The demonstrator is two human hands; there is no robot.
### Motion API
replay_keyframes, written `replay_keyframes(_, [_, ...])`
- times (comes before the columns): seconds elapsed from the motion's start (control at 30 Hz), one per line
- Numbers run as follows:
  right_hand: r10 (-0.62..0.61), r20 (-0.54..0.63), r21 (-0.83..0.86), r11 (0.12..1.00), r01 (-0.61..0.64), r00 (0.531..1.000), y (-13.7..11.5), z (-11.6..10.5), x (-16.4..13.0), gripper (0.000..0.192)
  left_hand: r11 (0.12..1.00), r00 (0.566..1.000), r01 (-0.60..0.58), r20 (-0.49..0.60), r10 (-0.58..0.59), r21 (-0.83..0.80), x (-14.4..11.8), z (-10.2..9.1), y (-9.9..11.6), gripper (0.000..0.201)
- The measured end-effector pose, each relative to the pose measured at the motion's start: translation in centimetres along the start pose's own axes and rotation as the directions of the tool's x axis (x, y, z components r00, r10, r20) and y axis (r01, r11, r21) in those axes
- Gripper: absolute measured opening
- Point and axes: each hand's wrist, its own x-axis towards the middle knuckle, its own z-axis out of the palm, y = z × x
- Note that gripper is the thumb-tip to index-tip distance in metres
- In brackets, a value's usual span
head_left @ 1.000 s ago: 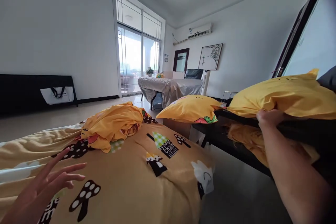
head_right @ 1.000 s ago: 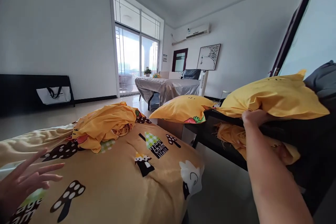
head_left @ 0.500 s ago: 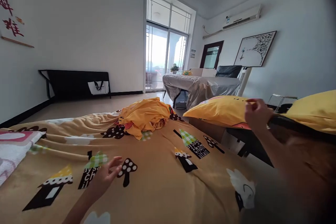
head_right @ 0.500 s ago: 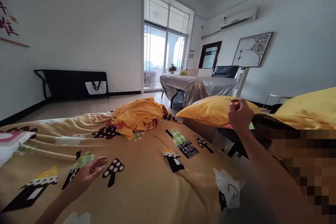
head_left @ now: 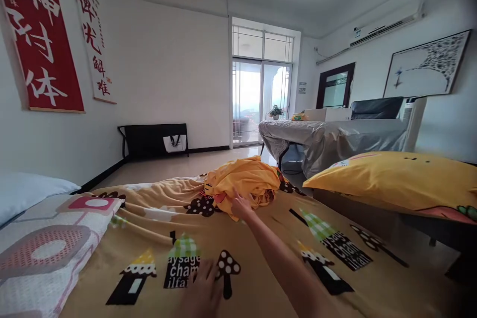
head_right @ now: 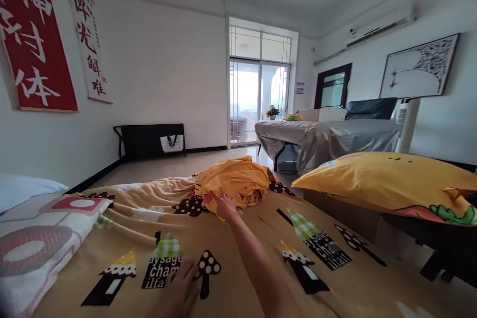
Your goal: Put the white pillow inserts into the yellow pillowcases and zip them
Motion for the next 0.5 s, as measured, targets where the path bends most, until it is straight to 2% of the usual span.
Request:
replay_keyframes(0.1, [0.087, -0.099, 0.119, 0.990, -0.075, 0.991, 0.2, 0.1, 0.9, 0.036, 1.000, 1.000, -0.017, 0.010, 0.017, -0.018, 0.2, -0.2, -0.1, 0.057])
replay_keyframes(0.2, [0.111, -0.216, 0.277, 0.960, -0.048, 0.970, 0.0, -1.9, 1.5, 0.031, 0.998, 0.999, -0.037, -0.016, 0.036, -0.060, 0.2, 0.0, -0.4, 0.053])
replay_keyframes(0.27, [0.084, -0.303, 0.379, 0.925, 0.039, 0.949, -1.0, -4.2, 1.8, 0.027, 0.993, 0.995, -0.078, -0.068, 0.072, -0.088, 0.1, 0.2, -0.6, 0.047])
replay_keyframes(0.37, [0.016, -0.432, 0.490, 0.844, 0.220, 0.902, -3.3, -8.3, 1.6, 0.035, 0.983, 0.983, -0.131, -0.145, 0.112, -0.130, 0.3, 0.5, -1.1, 0.043])
replay_keyframes(0.43, [-0.024, -0.505, 0.526, 0.784, 0.329, 0.863, -5.3, -10.9, 0.1, 0.039, 0.972, 0.974, -0.140, -0.201, 0.101, -0.189, 0.7, 0.8, -1.4, 0.041])
replay_keyframes(0.5, [-0.093, -0.557, 0.548, 0.706, 0.449, 0.825, -7.2, -12.9, -2.7, 0.040, 0.930, 0.953, -0.154, -0.299, 0.051, -0.332, 1.1, 1.0, -1.7, 0.046])
